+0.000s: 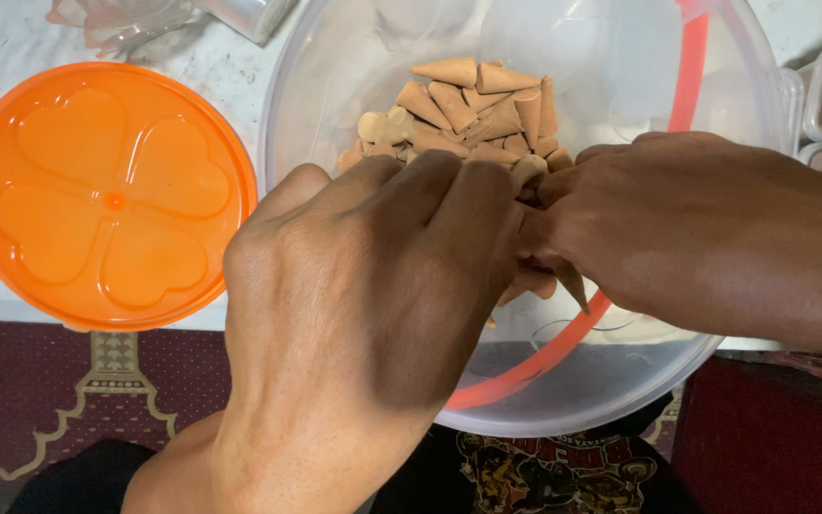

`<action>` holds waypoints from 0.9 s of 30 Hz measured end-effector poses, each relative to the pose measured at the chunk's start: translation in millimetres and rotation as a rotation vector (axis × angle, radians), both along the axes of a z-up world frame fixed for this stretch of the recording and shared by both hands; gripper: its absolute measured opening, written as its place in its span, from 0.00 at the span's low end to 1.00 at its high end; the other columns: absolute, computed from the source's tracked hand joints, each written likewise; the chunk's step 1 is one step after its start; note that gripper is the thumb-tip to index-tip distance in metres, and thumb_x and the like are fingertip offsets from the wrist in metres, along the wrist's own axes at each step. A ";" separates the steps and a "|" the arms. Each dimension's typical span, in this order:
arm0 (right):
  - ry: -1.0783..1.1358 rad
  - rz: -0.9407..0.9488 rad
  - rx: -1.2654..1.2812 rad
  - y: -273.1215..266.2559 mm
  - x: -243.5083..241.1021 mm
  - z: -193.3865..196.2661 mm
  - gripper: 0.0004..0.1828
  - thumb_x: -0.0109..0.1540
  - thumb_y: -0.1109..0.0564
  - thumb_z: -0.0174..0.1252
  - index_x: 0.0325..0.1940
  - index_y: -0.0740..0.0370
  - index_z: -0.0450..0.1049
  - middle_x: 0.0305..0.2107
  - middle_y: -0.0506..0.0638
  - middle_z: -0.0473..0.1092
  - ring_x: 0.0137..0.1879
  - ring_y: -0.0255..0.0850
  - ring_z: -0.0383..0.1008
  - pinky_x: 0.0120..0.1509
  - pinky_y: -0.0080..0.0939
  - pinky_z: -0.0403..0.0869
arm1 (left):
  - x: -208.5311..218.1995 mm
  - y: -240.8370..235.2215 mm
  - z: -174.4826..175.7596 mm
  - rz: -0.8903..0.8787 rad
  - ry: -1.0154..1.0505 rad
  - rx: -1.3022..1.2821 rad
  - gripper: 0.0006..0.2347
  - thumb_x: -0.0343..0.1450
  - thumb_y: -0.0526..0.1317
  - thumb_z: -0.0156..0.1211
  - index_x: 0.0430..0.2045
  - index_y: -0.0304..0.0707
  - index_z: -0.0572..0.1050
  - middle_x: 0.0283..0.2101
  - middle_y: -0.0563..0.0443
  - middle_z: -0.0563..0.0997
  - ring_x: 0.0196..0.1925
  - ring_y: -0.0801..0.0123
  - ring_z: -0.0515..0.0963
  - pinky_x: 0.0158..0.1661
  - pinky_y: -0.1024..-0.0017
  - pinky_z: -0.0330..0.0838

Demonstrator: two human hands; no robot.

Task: The person sorts small, cone-shaped clay pieces from a large transparent container into smaller rectangular plastic containers. They pick up the pieces by hand and place them into the smaller containers, filling them up one by one.

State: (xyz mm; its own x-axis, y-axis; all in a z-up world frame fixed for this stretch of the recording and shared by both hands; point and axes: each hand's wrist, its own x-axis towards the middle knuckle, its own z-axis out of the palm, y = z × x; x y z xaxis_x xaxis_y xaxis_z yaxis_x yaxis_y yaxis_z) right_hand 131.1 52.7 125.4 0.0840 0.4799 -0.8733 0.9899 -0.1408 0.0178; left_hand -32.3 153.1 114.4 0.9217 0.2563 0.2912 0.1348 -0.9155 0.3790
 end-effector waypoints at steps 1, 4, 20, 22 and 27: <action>0.007 0.006 0.005 -6.1 3.2 -9.5 0.19 0.58 0.61 0.43 0.33 0.28 0.67 0.36 0.17 0.69 0.48 0.22 0.68 0.50 0.36 0.68 | -0.7 -0.3 0.1 0.006 0.007 0.005 0.18 0.75 0.50 0.72 0.23 0.45 0.68 0.25 0.56 0.74 0.29 0.52 0.74 0.28 0.53 0.60; 0.317 0.008 0.348 -10.4 6.3 -25.1 0.30 0.50 0.73 0.51 0.39 0.36 0.80 0.44 0.20 0.78 0.53 0.30 0.73 0.44 0.45 0.76 | -0.6 0.6 4.8 0.004 0.023 -0.013 0.07 0.68 0.36 0.61 0.23 0.43 0.68 0.25 0.56 0.76 0.27 0.52 0.72 0.26 0.55 0.58; 0.413 -0.464 0.268 14.5 1.1 -13.5 0.11 0.56 0.61 0.51 0.26 0.47 0.77 0.20 0.36 0.78 0.30 0.30 0.77 0.43 0.30 0.75 | 2.4 -3.1 11.2 0.042 0.063 -0.069 0.04 0.70 0.36 0.52 0.27 0.48 0.74 0.25 0.54 0.79 0.26 0.49 0.74 0.31 0.56 0.61; 0.280 -0.219 0.285 17.2 6.9 7.8 0.15 0.61 0.52 0.50 0.32 0.33 0.82 0.22 0.25 0.83 0.33 0.25 0.82 0.48 0.27 0.77 | 2.3 -2.8 10.3 0.031 0.074 -0.031 0.02 0.69 0.38 0.54 0.26 0.49 0.72 0.25 0.54 0.78 0.28 0.48 0.75 0.32 0.55 0.61; 0.200 -0.316 0.182 12.6 -4.7 47.6 0.15 0.65 0.49 0.47 0.35 0.37 0.81 0.29 0.27 0.83 0.39 0.26 0.80 0.50 0.29 0.73 | 2.1 -3.2 8.7 -0.001 -0.008 0.037 0.07 0.77 0.38 0.51 0.41 0.41 0.78 0.35 0.49 0.83 0.36 0.47 0.80 0.33 0.52 0.64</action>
State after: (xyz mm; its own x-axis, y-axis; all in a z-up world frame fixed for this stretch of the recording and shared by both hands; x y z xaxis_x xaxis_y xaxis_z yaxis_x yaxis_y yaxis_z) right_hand 126.4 65.2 173.0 0.0893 0.6060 -0.7905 0.8787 -0.4215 -0.2239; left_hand -30.2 149.9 123.1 0.9195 0.2439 0.3081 0.1306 -0.9291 0.3459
